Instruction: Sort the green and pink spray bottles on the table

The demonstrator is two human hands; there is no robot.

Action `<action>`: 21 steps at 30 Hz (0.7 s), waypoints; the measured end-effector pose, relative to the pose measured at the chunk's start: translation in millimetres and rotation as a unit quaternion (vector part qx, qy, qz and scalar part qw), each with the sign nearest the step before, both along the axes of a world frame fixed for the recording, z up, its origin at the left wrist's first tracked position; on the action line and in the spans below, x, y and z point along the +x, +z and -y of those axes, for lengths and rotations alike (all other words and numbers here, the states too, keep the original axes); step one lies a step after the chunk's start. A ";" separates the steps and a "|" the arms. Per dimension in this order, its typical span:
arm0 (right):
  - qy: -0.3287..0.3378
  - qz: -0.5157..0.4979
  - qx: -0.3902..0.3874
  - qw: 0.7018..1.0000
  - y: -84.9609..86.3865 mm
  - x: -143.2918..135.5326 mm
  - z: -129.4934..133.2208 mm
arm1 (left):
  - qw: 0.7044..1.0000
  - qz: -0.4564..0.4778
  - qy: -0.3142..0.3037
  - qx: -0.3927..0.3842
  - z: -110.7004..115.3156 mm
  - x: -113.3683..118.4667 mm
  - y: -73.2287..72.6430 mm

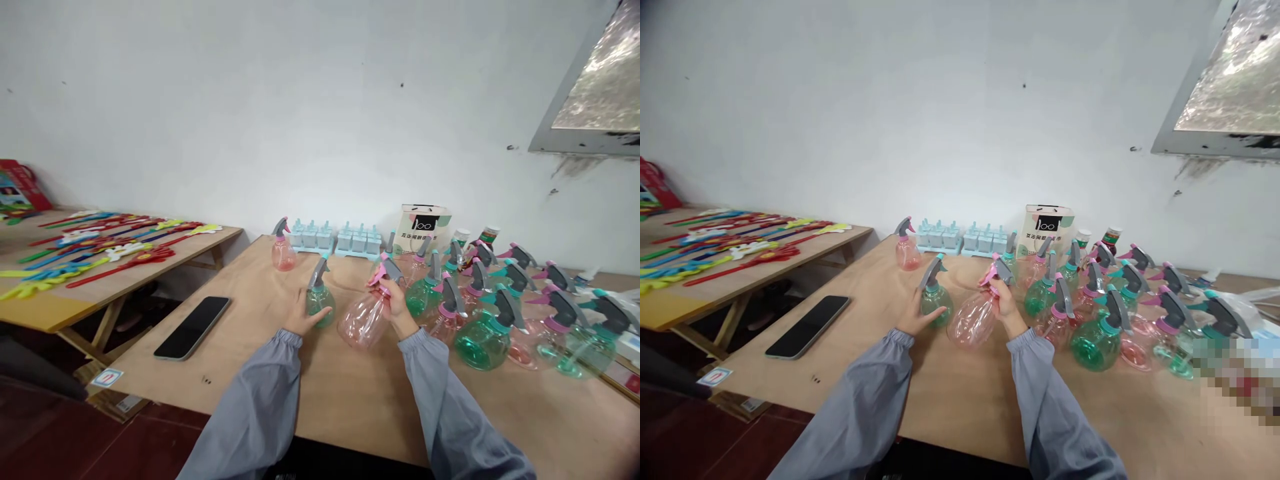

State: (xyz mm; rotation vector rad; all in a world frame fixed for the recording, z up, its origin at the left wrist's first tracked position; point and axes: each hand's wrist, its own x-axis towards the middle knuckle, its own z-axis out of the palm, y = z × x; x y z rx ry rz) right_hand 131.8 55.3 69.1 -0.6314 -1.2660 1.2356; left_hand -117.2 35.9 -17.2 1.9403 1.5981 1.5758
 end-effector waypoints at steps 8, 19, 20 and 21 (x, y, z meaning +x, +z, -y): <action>0.047 0.015 -0.009 0.999 10.2 5.2 3.3 | 1.000 -0.002 -0.008 0.005 -0.4 -0.7 0.6; 0.093 0.046 0.000 0.995 17.3 3.9 12.6 | 1.000 0.026 -0.011 -0.011 0.4 0.7 1.1; 0.090 0.040 -0.006 0.995 17.7 2.3 14.3 | 1.000 0.026 -0.011 -0.010 0.3 0.6 1.0; 0.083 0.031 -0.008 0.996 17.7 0.3 15.8 | 1.000 0.025 -0.011 -0.009 0.1 0.4 0.8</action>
